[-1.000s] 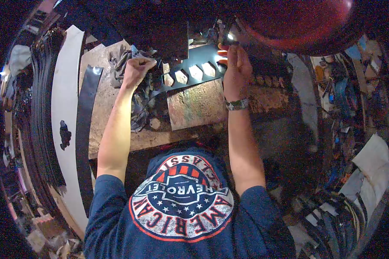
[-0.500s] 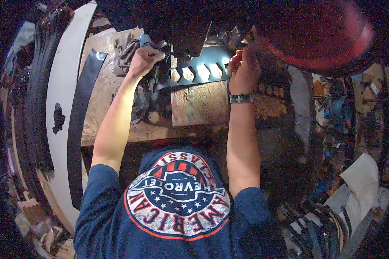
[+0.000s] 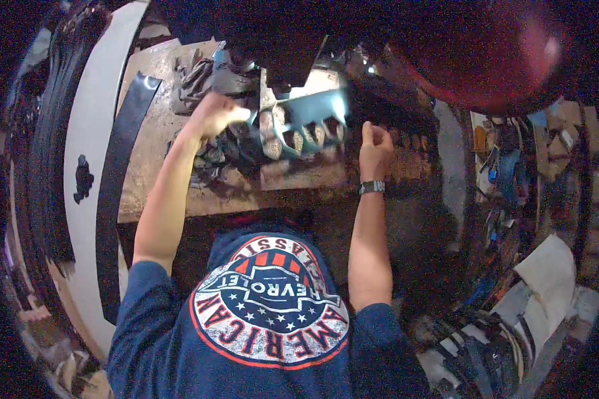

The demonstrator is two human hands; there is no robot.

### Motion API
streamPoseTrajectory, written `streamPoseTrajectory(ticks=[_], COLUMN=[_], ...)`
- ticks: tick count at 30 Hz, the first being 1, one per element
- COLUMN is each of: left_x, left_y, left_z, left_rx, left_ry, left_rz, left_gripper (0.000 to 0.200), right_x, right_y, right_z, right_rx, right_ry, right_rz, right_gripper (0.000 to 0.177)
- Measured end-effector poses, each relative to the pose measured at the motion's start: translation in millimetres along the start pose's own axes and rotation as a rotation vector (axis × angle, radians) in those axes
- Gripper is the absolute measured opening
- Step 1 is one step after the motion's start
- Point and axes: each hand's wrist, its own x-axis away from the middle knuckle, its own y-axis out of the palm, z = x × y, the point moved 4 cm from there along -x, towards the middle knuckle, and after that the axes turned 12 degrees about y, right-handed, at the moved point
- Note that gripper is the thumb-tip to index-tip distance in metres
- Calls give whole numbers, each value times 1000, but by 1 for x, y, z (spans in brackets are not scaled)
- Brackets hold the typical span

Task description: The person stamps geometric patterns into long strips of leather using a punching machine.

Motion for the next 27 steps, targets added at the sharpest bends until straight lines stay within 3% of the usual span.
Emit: streamPoseTrajectory(ticks=[1,2,4,7,8,10,12,16,18,22,23,26,27], left_x=[18,39,58,64,52,24,-22,-51,-52,-54,-51,-64,-53], left_y=[12,9,21,13,15,21,49,54,47,32,30,37,30], left_z=[9,46,46,76,72,68,37,32,19,10,12,-23,-4], left_rx=[252,381,237,-113,-335,-434,-502,-501,-412,-141,-162,161,346], left_ry=[-64,-189,-206,-311,-160,194,302,134,132,23,144,158,244], left_rz=[25,-31,-119,110,224,600,643,604,534,577,699,627,649], left_gripper=[13,29,33,42,52,53,60,63,71,47,36,27,22], right_x=[0,2,4,15,14,7,0,3,-1,3,5,4,-3], right_y=[-2,-5,-5,-3,-2,7,11,3,1,0,1,0,-3], right_z=[5,13,26,37,43,60,68,59,65,64,63,67,77], right_rx=[25,54,73,124,61,-65,-295,-634,-734,-838,-838,-746,-665], right_ry=[15,34,90,142,150,157,286,575,633,713,731,713,658], right_rz=[-4,-11,-38,-66,-71,-87,-144,-330,-350,-363,-361,-324,-289], right_gripper=[48,52,59,72,69,63,53,21,18,15,15,18,18])
